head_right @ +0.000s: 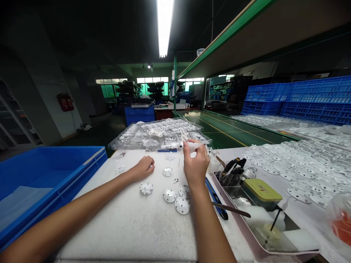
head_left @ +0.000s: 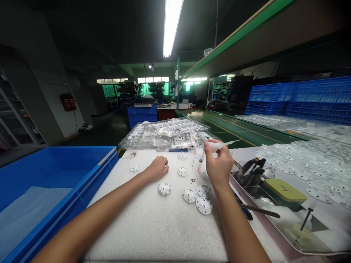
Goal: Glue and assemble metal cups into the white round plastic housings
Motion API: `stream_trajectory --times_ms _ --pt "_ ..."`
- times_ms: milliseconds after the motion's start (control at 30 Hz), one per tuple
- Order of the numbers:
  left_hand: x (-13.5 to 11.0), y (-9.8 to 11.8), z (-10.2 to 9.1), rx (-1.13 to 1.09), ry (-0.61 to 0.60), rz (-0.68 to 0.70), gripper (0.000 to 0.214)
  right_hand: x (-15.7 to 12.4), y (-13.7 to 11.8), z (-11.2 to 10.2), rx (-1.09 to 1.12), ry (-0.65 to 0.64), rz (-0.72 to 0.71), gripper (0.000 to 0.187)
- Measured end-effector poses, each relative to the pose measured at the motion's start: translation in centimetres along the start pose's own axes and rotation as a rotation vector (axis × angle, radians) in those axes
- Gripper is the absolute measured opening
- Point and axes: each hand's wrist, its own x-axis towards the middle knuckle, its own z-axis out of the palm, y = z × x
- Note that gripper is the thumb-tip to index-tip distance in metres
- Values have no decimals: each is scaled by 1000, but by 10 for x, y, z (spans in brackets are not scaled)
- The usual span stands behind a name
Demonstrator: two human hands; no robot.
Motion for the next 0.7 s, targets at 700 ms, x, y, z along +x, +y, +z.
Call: stream_trajectory --times_ms 700 --pt "-9 -5 -4 105 25 -80 17 -1 -1 1 -15 -78 -77 26"
